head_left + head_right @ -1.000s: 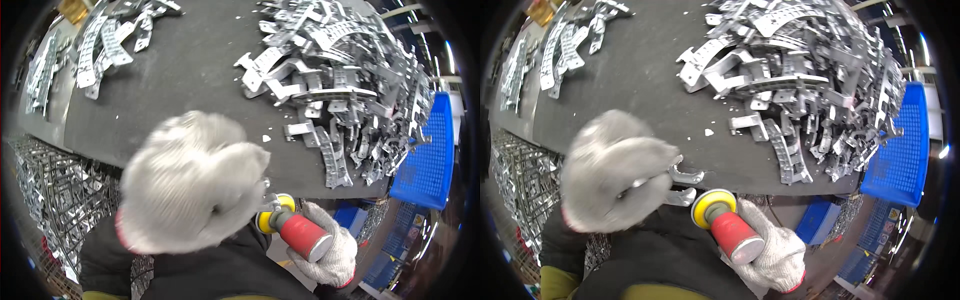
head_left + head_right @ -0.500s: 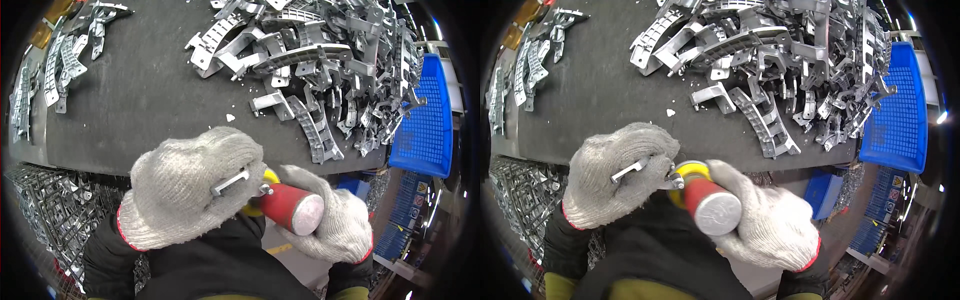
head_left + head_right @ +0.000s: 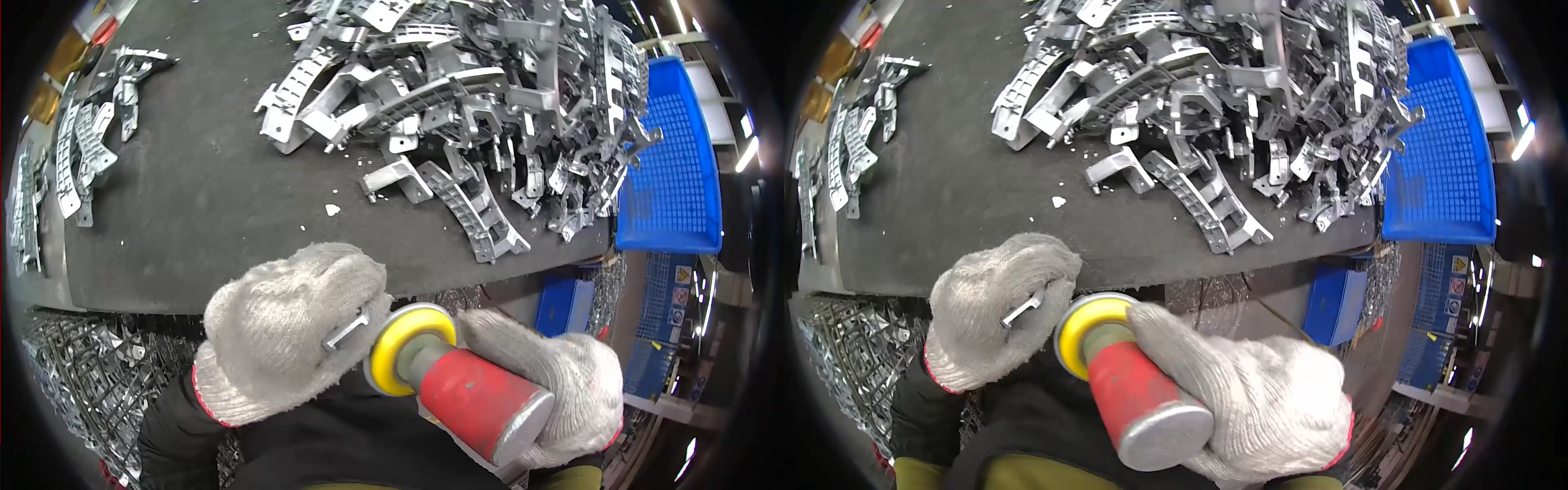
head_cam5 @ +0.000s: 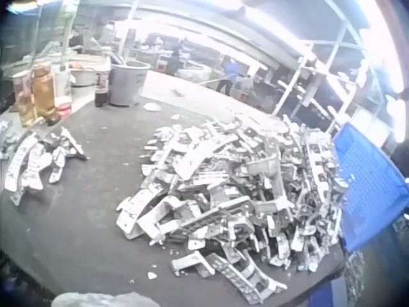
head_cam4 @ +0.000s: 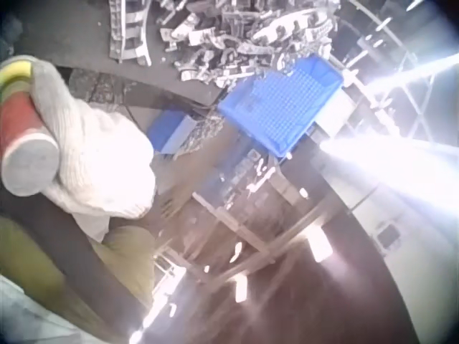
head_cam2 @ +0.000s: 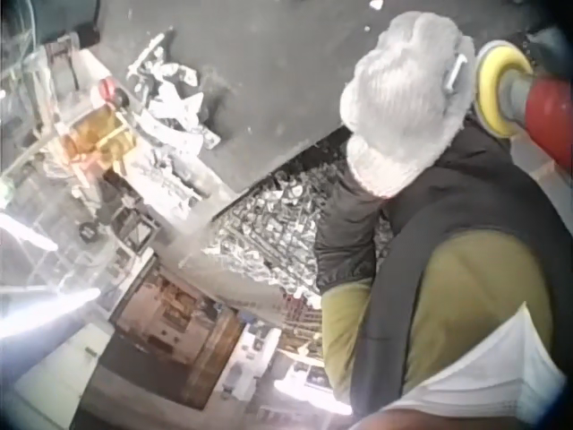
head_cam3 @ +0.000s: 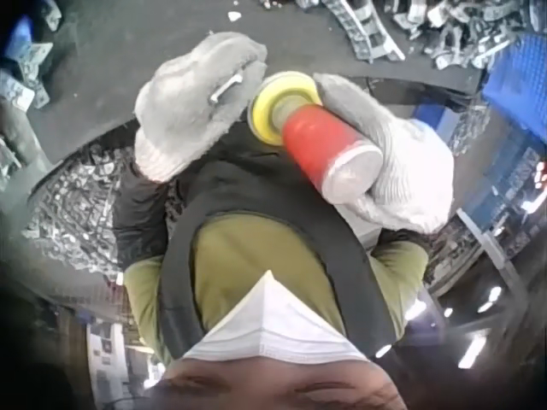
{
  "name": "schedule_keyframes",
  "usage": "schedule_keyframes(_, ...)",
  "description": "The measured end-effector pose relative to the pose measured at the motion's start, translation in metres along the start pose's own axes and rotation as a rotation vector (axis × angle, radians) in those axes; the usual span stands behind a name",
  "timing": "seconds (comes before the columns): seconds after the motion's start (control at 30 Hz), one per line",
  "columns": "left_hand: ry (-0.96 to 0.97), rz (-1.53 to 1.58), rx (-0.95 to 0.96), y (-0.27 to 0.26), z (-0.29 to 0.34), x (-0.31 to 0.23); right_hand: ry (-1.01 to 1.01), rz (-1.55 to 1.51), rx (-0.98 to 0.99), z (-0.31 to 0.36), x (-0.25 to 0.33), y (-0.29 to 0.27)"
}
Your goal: The person puts on work gloves, picks up metal parts one by one from a pile on a workbench, grinds them with a handheld rotary grinder, and places the parts onto a stack on the table.
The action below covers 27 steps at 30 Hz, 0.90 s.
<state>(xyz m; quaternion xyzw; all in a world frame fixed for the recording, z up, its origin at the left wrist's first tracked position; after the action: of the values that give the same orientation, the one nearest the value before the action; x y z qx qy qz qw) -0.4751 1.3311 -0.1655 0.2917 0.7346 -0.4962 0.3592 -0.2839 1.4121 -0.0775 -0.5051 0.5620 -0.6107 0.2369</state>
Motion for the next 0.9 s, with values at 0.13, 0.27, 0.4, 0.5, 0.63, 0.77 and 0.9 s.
schedule_keyframes(0.13, -0.09, 0.123, 0.058, -0.014, -0.002, 0.013, 0.358, -0.118, 0.284, 0.023, -0.021, -0.024)
schedule_keyframes(0.27, -0.364, 0.81, -0.171, -0.022, -0.002, 0.044, 0.471, -0.125, 0.119, 0.046, -0.027, 0.002)
schedule_keyframes(0.4, -0.643, 1.454, -0.504, -0.003, 0.013, 0.066, 0.484, -0.325, -0.013, 0.055, -0.038, 0.029)
schedule_keyframes(0.5, -0.751, 1.671, -0.557, 0.003, 0.021, 0.057, 0.707, -0.896, 0.041, 0.037, -0.028, 0.049)
schedule_keyframes(0.63, -0.85, 1.683, -0.584, 0.007, 0.02, 0.054, 0.034, -0.297, 0.2, 0.0, -0.029, 0.036)
schedule_keyframes(0.77, -0.937, 1.601, -0.572, 0.005, 0.021, 0.054, 0.032, -0.335, 0.218, 0.003, -0.039, 0.044)
schedule_keyframes(0.9, -0.965, 1.513, -0.567, -0.018, 0.018, 0.052, 0.28, -0.247, 0.204, 0.005, -0.041, 0.052)
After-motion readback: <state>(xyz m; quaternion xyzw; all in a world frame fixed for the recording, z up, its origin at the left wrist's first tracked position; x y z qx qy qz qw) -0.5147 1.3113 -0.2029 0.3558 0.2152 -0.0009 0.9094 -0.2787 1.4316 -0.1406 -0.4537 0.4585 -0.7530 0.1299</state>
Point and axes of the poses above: each hand's wrist, its own z-axis away from the middle knuckle, its own y-axis out of the palm, x = y × z, the point moved 2 cm from there along -z, towards the middle knuckle, and after that the axes turned 2 degrees about -z, right-handed, at the moved point
